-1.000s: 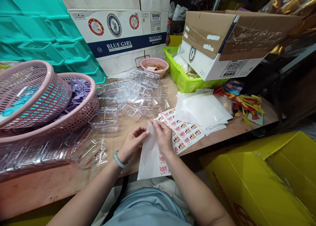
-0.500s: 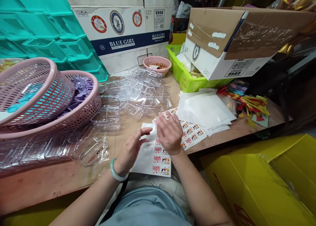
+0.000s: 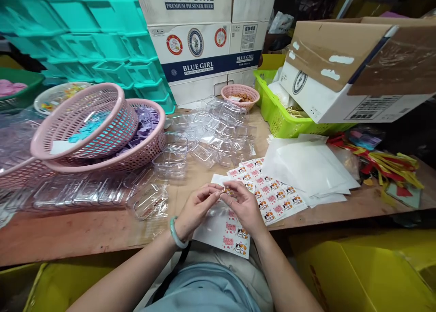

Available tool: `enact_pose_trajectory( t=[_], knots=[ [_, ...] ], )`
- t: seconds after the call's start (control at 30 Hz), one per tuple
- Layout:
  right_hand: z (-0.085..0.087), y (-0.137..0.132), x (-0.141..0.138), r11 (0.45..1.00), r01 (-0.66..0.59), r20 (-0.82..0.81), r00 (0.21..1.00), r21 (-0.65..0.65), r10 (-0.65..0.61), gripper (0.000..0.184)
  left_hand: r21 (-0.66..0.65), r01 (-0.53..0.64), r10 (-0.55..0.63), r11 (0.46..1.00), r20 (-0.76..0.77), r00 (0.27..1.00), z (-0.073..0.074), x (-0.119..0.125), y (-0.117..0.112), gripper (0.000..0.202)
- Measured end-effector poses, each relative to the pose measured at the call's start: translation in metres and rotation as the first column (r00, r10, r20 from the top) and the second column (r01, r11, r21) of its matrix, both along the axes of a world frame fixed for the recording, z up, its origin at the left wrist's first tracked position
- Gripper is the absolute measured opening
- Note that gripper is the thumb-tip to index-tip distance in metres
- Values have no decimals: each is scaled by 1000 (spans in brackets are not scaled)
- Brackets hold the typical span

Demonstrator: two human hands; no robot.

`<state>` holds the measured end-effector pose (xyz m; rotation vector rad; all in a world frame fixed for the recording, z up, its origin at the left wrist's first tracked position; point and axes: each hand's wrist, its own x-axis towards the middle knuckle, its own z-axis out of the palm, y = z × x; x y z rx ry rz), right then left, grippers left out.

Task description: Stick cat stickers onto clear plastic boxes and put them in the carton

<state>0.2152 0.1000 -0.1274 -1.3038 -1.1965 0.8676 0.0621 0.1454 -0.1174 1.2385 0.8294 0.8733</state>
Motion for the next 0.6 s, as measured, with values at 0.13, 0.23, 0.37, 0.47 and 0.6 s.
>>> enact_pose_trajectory(
  t=[0.13,0.23,0.37,0.47,0.6],
  knots=[
    [2,4,-6,990,136,-8,991,37,-136,10,165,39,-12,986,-166,986,-1,-6,-3,24],
    [2,4,0,937,350,-240,911,13,-337,12,466,9,177,885,-354,919,-2,-35,-7,25],
    [1,3,16,909,403,-468,786,-106,-403,20,817,6,598,577,-427,678,3,-106,-7,30],
    [-1,3,16,912,377,-522,752,-160,-402,25,872,38,728,487,-430,535,3,-143,-5,28],
    [-1,4,1,935,316,-521,778,-159,-352,27,861,70,693,503,-451,562,-1,-138,-1,24]
  ],
)
